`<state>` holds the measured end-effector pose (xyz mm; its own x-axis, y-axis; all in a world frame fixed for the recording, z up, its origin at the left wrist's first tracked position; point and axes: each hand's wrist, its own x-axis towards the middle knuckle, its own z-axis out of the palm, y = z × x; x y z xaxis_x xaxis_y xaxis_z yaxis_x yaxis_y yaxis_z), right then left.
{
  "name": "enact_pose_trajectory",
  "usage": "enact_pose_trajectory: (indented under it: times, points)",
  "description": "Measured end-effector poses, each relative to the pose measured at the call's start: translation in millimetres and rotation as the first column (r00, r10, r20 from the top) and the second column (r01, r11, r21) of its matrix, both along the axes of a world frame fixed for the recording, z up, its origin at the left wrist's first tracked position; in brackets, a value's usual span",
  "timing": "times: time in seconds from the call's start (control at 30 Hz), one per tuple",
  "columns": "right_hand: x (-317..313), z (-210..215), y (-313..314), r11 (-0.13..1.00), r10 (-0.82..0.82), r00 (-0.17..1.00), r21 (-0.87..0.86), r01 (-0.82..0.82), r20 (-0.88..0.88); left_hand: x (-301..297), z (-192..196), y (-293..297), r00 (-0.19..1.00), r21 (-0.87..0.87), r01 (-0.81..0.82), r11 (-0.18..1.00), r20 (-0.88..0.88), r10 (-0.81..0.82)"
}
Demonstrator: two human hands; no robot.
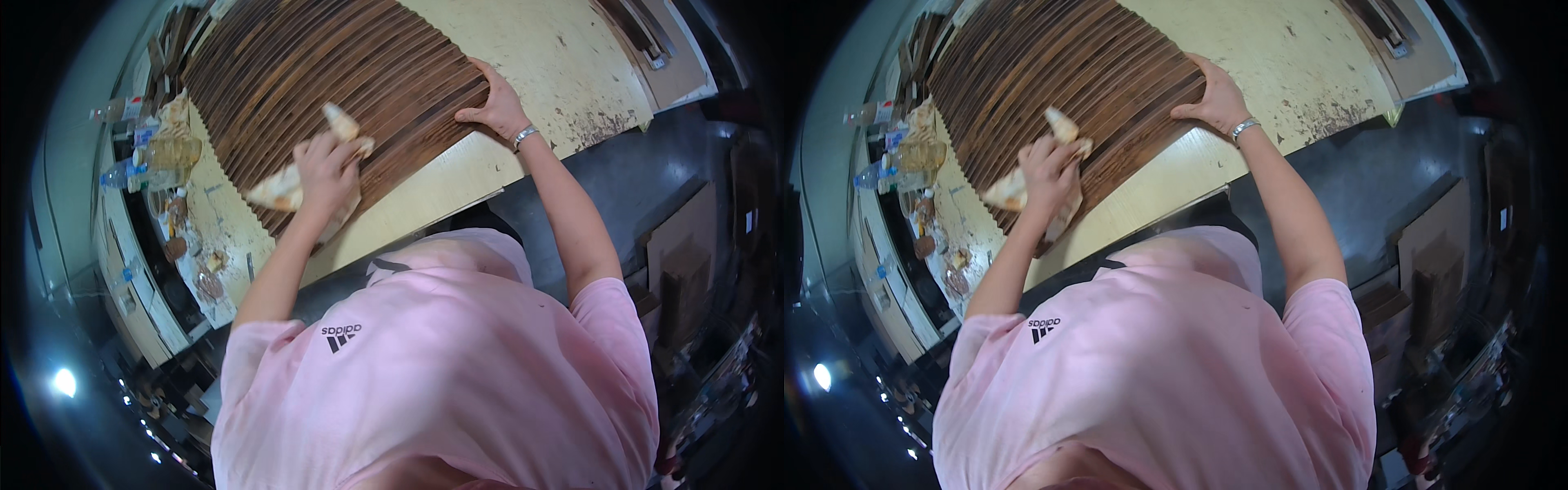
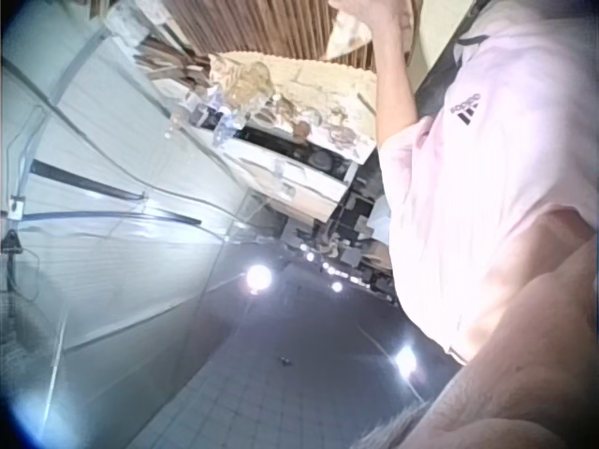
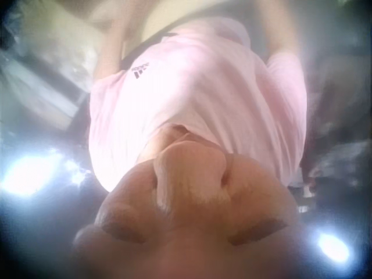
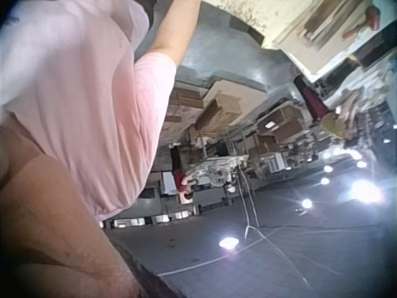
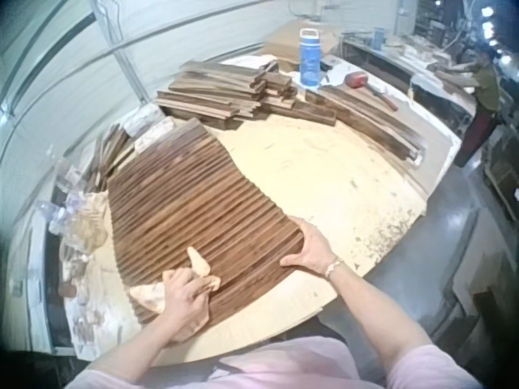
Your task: The person sands the surface of a slatted wooden panel with a block and then wipes it down with a cloth, handling the panel by hand.
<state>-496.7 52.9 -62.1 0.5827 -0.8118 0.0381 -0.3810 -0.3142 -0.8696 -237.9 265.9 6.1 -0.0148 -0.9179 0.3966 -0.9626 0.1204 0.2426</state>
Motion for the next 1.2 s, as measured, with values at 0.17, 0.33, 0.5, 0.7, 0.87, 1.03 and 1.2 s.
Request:
enact_pose_trajectory:
  times: [0.17, 0.33, 0.5, 0.7, 0.87, 1.03, 1.2]
  points:
    - [2.3, 6.9, 2.6, 1.000, 0.006, 1.000, -0.005, -0.006, -0.005, -33.3, -8.4, -59.5, 0.997, -0.011, 0.031, 0.999, -0.077, -0.032]
    - [12.1, 9.2, -0.6, 0.992, 0.030, 0.998, 0.119, -0.037, 0.061, -81.1, -23.1, -163.4, 0.991, -0.121, 0.066, 0.990, -0.105, -0.079]
    - [5.5, 12.8, -1.5, 0.993, 0.007, 0.999, 0.114, -0.013, 0.053, -59.3, -12.7, -115.1, 0.991, -0.059, 0.074, 0.996, -0.103, -0.079]
    - [-1.4, 21.9, -2.8, 0.996, 0.003, 1.000, 0.090, -0.003, 0.002, -37.3, 4.1, -34.5, 0.939, 0.170, -0.017, 0.985, -0.337, 0.074]
    - [8.1, 18.3, -5.2, 0.980, 0.114, 0.980, 0.146, -0.139, 0.163, -100.0, -6.4, -101.5, 0.953, -0.006, 0.128, 0.992, -0.278, -0.125]
    - [10.1, -3.9, -15.1, 0.907, 0.226, 0.971, 0.347, -0.237, 0.071, -118.8, -16.0, -143.3, 0.931, -0.207, 0.157, 0.966, -0.296, -0.214]
    - [0.9, 11.9, -3.2, 0.951, 0.097, 0.988, 0.283, -0.128, 0.123, -107.3, -25.5, -105.8, 0.997, -0.166, 0.046, 0.985, -0.057, -0.056]
